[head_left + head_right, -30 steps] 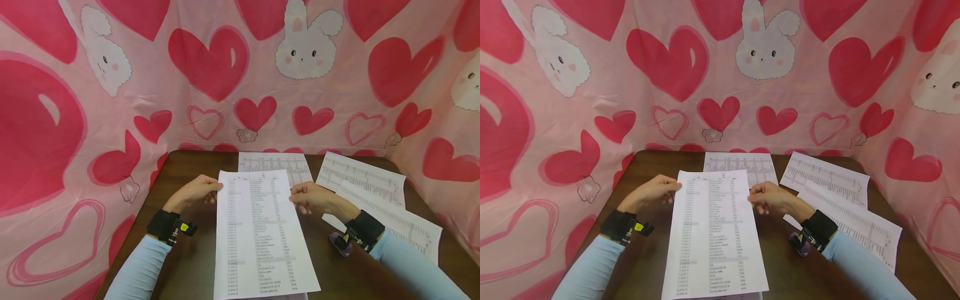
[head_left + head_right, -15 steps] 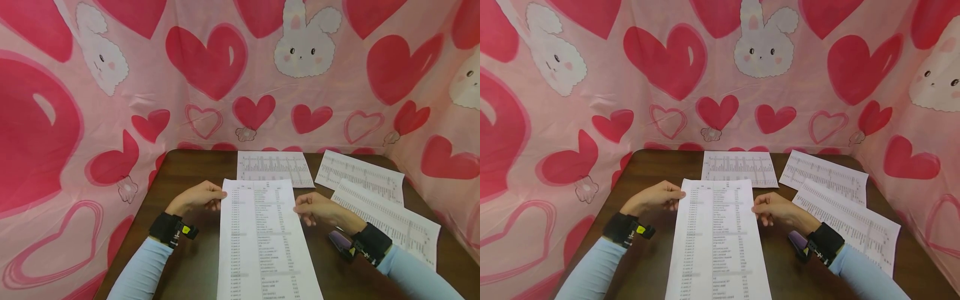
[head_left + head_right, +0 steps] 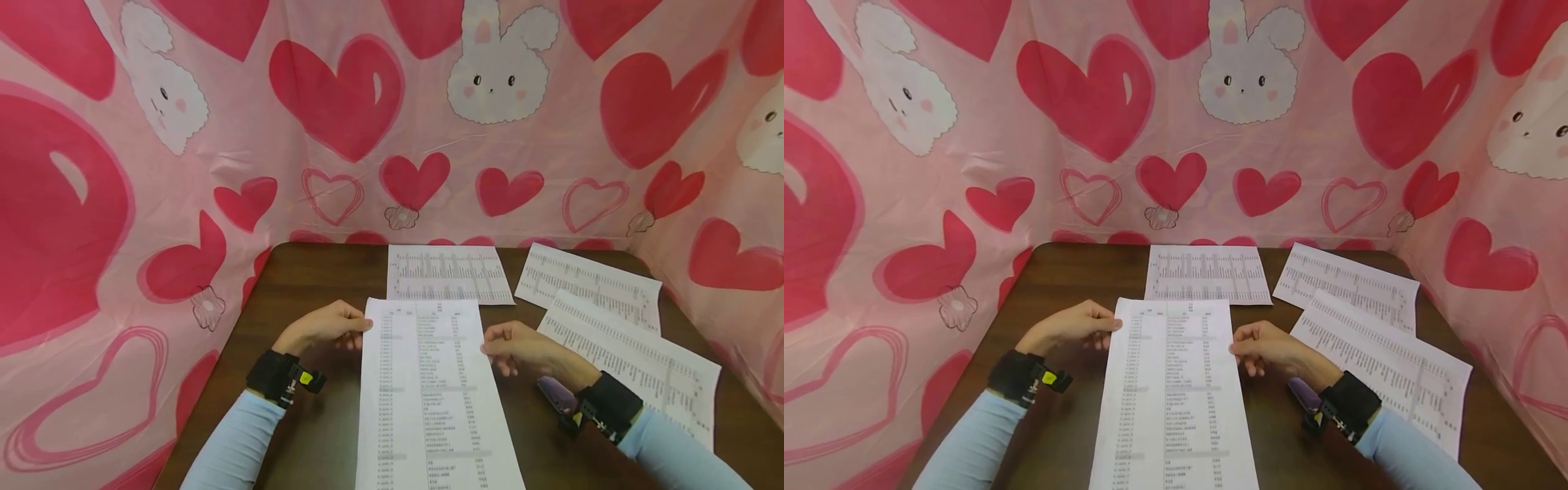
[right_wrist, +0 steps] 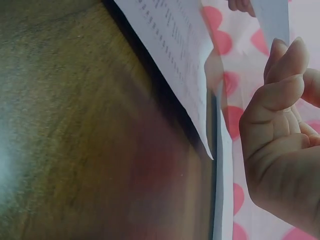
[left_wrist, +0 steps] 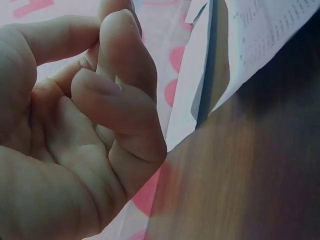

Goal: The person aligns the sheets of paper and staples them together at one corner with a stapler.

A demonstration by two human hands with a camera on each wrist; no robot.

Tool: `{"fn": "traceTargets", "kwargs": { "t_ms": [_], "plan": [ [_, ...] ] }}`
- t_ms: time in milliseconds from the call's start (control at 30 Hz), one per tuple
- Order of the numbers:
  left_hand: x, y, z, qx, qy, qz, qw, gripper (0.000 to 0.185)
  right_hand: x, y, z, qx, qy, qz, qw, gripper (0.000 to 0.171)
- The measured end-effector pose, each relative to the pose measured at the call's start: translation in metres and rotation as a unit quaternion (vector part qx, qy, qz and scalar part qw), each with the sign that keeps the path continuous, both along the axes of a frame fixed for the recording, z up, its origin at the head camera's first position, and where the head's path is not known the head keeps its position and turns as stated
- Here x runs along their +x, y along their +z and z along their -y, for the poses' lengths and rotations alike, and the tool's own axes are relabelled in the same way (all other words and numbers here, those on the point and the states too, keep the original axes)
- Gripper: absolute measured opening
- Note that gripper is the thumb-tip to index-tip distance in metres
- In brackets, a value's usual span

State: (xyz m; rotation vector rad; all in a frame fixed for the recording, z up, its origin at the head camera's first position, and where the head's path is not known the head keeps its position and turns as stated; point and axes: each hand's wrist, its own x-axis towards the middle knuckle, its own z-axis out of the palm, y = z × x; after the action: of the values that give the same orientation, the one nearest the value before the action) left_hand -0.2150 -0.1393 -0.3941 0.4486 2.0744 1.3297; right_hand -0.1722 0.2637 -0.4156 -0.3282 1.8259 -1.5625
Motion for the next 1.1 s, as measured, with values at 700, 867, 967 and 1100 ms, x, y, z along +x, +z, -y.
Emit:
{"fn": "traceTargets", "kwargs": {
  "t_ms": [700, 867, 967, 1100],
  "plan": [
    [0.006, -0.036, -0.009, -0.084, -0.009, -0.028, 0.996, 0.028, 0.008, -0.038, 0.005, 0.042, -0.006, -0.008, 0.999, 0.013],
    [0.008, -0.037, -0.012, -0.099, -0.004, -0.033, 0.9946, 0.029, 0.009, -0.04, 0.005, 0.048, -0.011, -0.001, 0.999, 0.014],
    [0.009, -0.037, -0.014, -0.111, -0.002, -0.037, 0.9931, 0.028, 0.009, -0.043, 0.006, 0.058, -0.014, -0.003, 0.998, 0.013],
    [0.01, -0.04, -0.016, -0.124, -0.004, -0.042, 0.9914, 0.029, 0.01, -0.046, 0.005, 0.067, -0.012, -0.009, 0.998, 0.014]
  ]
}}
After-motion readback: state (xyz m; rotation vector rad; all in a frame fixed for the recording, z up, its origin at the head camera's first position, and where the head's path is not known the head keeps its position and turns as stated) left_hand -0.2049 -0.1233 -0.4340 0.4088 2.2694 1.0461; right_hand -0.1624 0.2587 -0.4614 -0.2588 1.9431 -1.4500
